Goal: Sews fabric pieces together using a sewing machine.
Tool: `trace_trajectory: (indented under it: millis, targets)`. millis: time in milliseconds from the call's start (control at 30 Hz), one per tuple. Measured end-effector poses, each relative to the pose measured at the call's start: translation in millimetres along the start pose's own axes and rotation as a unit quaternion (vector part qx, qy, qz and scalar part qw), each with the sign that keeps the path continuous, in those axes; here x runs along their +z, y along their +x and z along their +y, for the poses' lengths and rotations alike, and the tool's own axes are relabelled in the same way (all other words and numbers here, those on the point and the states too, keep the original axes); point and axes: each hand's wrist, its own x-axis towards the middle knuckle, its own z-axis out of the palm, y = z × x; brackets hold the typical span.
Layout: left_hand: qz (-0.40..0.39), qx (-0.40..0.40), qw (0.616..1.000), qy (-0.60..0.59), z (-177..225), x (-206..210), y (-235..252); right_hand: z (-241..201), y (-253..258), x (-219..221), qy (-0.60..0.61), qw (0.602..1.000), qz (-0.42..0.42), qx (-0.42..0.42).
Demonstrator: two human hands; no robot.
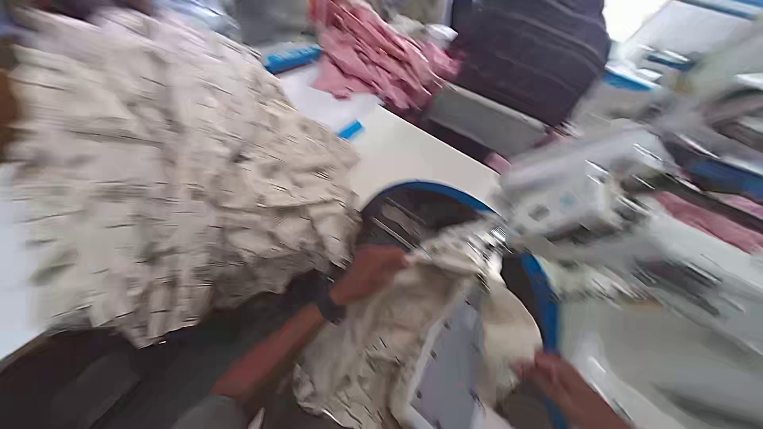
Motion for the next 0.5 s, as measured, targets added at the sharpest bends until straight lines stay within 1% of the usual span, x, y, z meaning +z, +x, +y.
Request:
trace_trajectory:
  millis: [33,67,100,133,200,233,300,333,367,400,433,500]
  targets:
    - [-0.039,0.01,0.999,0.028,12,4,-4,-16,-31,-3,-0.014,0.999,0.046,-0.006]
    - [-0.082,0.029,0.995,0.051,27,7,-8,-40,-50,3,-0.055,0.995,0.082,-0.035]
    - [-0.119,0.046,0.989,0.072,41,6,-16,-65,-56,22,-0.092,0.988,0.106,-0.069]
    - [-0.139,0.062,0.984,0.089,54,14,-31,-85,-58,49,-0.132,0.979,0.13,-0.085]
    - [-0.132,0.075,0.984,0.096,64,37,-61,-96,-58,95,-0.165,0.973,0.155,-0.044]
    - [-0.127,0.068,0.987,0.071,65,44,-67,-97,-61,101,-0.166,0.971,0.17,-0.008]
    - [-0.121,0.063,0.99,0.028,71,52,-68,-107,-73,84,-0.191,0.958,0.204,0.063]
    - [-0.12,0.072,0.99,0.023,76,54,-69,-116,-78,74,-0.219,0.95,0.208,0.079]
    - [-0.117,0.085,0.989,0.023,78,56,-68,-125,-77,69,-0.248,0.945,0.199,0.075]
    - [-0.115,0.094,0.989,0.025,78,59,-67,-133,-69,73,-0.275,0.943,0.181,0.051]
    - [-0.116,0.094,0.988,0.028,77,62,-66,-137,-57,86,-0.297,0.941,0.161,0.022]
    - [-0.132,0.078,0.988,0.033,74,65,-72,-135,-32,118,-0.357,0.924,0.135,-0.027]
